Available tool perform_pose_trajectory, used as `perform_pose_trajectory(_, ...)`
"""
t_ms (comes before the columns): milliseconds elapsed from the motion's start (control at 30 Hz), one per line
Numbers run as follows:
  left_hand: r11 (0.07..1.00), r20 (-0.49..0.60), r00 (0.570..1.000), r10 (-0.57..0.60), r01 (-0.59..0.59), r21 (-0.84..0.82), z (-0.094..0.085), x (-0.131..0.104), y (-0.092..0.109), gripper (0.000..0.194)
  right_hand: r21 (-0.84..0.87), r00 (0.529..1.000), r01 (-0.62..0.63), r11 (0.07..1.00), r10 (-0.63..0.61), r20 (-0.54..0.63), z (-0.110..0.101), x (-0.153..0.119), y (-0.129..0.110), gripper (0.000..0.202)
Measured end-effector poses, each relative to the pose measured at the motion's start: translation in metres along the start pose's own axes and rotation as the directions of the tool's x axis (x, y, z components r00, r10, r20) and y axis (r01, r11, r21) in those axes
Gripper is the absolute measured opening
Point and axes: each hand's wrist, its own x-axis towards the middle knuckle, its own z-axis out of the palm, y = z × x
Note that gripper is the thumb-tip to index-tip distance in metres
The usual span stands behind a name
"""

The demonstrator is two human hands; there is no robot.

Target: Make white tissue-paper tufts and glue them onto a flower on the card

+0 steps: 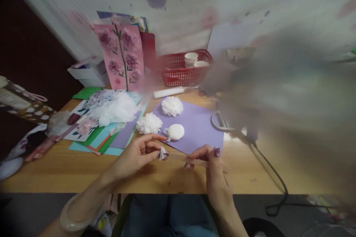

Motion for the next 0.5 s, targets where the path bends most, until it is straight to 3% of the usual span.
perform_pose_trajectory(267, 0.987, 0.073, 0.996, -0.044, 0.054, -0.152, 0.0013, -0.0044, 0.0062, 0.029, -0.03, 1.0, 0.027, 0.999, -0.027, -0.014, -0.0051, -0.0034, 0.0034, 0.06)
perform_pose_trajectory(500, 0.997, 0.005, 1.0, -0.026, 0.026, -0.072, 0.0047, -0.0014, 0.0059, 0.032, -0.042, 0.997, 0.076, 0.996, -0.077, -0.028, -0.0058, -0.0045, 0.0005, 0.058)
